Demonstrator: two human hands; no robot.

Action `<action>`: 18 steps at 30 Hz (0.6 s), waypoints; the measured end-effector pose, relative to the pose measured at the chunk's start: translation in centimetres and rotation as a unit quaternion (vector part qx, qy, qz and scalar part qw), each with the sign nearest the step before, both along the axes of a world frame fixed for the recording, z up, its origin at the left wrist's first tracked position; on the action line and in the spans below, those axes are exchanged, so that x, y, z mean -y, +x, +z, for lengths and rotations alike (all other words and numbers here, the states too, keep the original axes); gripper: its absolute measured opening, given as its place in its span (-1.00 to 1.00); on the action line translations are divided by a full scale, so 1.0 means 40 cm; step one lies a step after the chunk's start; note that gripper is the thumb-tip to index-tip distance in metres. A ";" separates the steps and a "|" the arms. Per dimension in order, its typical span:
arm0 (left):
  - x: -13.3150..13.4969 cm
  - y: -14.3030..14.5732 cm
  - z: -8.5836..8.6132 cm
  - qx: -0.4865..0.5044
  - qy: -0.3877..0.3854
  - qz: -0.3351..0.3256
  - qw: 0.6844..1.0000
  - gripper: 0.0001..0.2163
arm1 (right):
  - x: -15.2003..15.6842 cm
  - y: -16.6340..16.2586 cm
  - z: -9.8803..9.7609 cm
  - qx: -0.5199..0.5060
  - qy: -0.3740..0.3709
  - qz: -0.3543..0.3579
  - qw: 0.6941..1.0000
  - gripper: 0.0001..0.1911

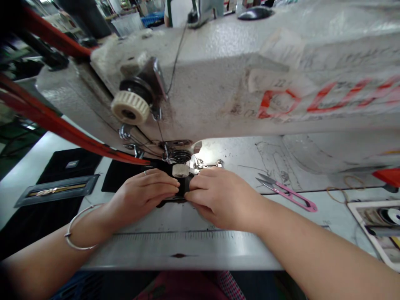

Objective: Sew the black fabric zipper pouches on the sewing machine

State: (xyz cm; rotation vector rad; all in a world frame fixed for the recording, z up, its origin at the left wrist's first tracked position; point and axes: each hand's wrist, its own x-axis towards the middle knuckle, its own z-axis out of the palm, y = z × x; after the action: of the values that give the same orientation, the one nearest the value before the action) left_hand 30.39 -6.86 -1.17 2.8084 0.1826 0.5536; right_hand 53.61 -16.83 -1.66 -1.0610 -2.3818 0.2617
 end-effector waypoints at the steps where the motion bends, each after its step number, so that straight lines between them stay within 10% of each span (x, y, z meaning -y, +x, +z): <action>1: -0.002 0.000 -0.002 0.001 -0.016 0.006 1.000 -0.82 | 0.000 -0.002 -0.002 0.006 0.001 -0.001 1.000 -0.77; 18: 0.003 -0.011 -0.016 0.001 0.052 -0.032 0.998 -0.80 | 0.009 -0.020 -0.004 0.074 0.000 -0.049 0.996 -0.77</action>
State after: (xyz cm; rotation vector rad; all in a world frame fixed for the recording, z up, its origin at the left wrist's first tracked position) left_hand 29.94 -6.98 -1.79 2.9012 0.0643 0.5672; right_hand 52.82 -17.19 -1.81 -1.2316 -2.4495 0.1537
